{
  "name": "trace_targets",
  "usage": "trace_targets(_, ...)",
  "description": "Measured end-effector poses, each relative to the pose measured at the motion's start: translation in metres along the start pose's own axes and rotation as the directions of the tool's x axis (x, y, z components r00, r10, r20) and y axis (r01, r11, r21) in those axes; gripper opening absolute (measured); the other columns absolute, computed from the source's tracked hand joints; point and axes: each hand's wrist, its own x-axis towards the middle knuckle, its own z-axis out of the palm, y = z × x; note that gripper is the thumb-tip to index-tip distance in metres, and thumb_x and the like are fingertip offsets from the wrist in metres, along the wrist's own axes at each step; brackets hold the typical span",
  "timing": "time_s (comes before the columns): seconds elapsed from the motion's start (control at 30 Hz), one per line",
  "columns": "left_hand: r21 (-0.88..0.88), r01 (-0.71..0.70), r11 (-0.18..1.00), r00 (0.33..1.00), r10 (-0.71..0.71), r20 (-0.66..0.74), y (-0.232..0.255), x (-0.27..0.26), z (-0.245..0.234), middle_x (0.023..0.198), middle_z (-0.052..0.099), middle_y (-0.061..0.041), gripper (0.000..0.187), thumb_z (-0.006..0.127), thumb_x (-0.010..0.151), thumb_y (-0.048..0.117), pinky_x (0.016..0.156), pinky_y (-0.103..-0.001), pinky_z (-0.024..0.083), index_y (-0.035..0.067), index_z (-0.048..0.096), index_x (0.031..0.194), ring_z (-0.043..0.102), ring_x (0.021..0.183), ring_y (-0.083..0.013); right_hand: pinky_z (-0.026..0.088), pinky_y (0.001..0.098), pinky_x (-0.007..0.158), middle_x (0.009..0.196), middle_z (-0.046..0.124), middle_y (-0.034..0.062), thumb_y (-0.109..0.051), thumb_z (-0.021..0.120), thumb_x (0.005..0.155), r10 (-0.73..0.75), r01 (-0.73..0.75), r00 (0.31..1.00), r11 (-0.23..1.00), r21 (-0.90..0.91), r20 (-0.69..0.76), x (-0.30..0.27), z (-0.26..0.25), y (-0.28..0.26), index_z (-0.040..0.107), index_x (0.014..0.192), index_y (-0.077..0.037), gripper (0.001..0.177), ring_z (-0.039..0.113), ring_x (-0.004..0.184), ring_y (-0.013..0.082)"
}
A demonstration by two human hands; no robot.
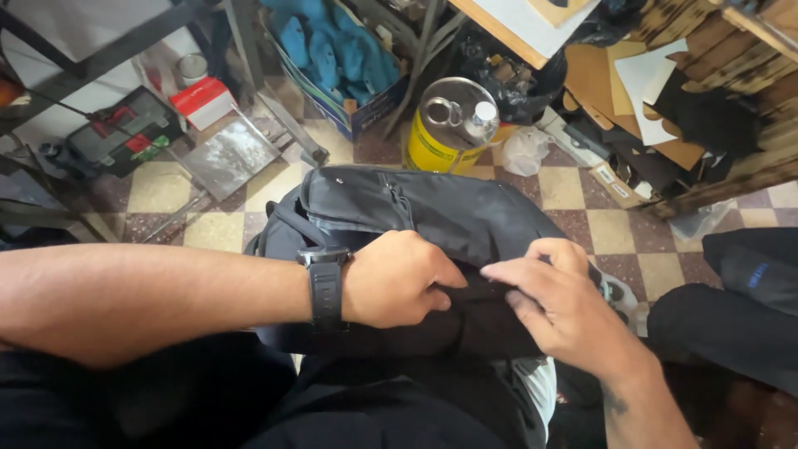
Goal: The person uses pliers to remove a broken zipper pull from a black backpack. They then thread a new zipper pull onto the zipper track and attach it to the bag's zipper slider, completing the repair.
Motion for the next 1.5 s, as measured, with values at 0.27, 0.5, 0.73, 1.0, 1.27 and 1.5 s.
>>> trace_targets(0.27, 0.052, -0.142, 0.989, 0.988, 0.145, -0.060, 0.003, -0.005, 0.001, 0.091, 0.078, -0.002, 0.016, 0.067, 0.085, 0.017, 0.066, -0.045, 0.057, 0.020, 0.080, 0.094, 0.074, 0.083, -0.0291, 0.042, 0.0438, 0.101, 0.094, 0.049, 0.0084, -0.003, 0.077, 0.092, -0.263, 0.242, 0.960, 0.953, -0.184, -0.100, 0.006, 0.003, -0.004, 0.065, 0.136, -0.014, 0.047, 0.052, 0.092, 0.0261)
trace_targets(0.5, 0.166, 0.057, 0.984, 0.998, -0.056, -0.012, -0.012, -0.013, -0.002, 0.092, 0.076, -0.006, 0.012, 0.068, 0.092, 0.024, 0.068, -0.052, 0.055, 0.018, 0.074, 0.101, 0.073, 0.081, -0.0360, 0.060, 0.0200, 0.062, 0.094, 0.084, 0.0013, -0.009, 0.085, 0.083, 0.409, -0.292, 0.872, 0.876, 0.385, -0.270, -0.013, 0.043, -0.018, 0.066, 0.126, -0.013, 0.047, 0.082, 0.096, 0.0089)
trace_targets(0.73, -0.057, -0.026, 0.998, 0.995, 0.021, -0.094, -0.033, -0.036, -0.007, 0.116, 0.079, -0.009, 0.041, 0.065, 0.086, 0.002, 0.083, -0.045, 0.058, 0.011, 0.072, 0.125, 0.075, 0.101, -0.0342, 0.060, 0.0306, 0.102, 0.106, 0.075, 0.0136, -0.007, 0.077, 0.092, 0.385, -0.198, 0.811, 0.889, 0.413, -0.440, -0.014, 0.054, -0.033, 0.065, 0.119, -0.004, 0.030, 0.082, 0.098, 0.0198)
trace_targets(1.0, -0.197, -0.017, 0.980, 0.999, 0.025, 0.037, -0.040, -0.036, -0.014, 0.132, 0.076, -0.012, 0.053, 0.056, 0.084, -0.005, 0.099, -0.043, 0.055, 0.011, 0.071, 0.132, 0.072, 0.116, -0.0348, 0.055, 0.0435, 0.092, 0.117, 0.064, 0.0102, -0.047, 0.075, 0.092, 0.129, -0.303, 0.866, 0.904, -0.302, -0.484, -0.073, 0.080, -0.053, 0.077, 0.118, -0.013, 0.043, 0.066, 0.102, 0.0317)
trace_targets(1.27, -0.307, 0.023, 0.952, 0.991, 0.019, 0.134, -0.033, -0.032, -0.026, 0.122, 0.081, -0.004, 0.067, 0.042, 0.072, -0.006, 0.092, -0.035, 0.059, 0.015, 0.072, 0.128, 0.077, 0.107, -0.0263, 0.054, 0.0290, 0.086, 0.099, 0.081, -0.0128, -0.032, 0.065, 0.086, 0.684, -0.729, 0.663, 0.683, -0.053, -0.306, -0.114, 0.105, -0.039, 0.076, 0.107, -0.036, 0.023, 0.077, 0.094, 0.0111)
trace_targets(1.5, -0.307, 0.069, 0.949, 0.992, -0.033, 0.123, -0.032, -0.032, -0.022, 0.119, 0.082, -0.002, 0.067, 0.040, 0.073, -0.005, 0.093, -0.032, 0.058, 0.016, 0.073, 0.127, 0.078, 0.104, -0.0235, 0.063, 0.0412, 0.066, 0.100, 0.087, 0.0288, -0.030, 0.053, 0.092, 0.770, -0.573, 0.595, 0.205, 0.793, 0.231, -0.086, 0.058, -0.060, 0.073, 0.137, 0.000, 0.058, 0.082, 0.071, 0.0334)
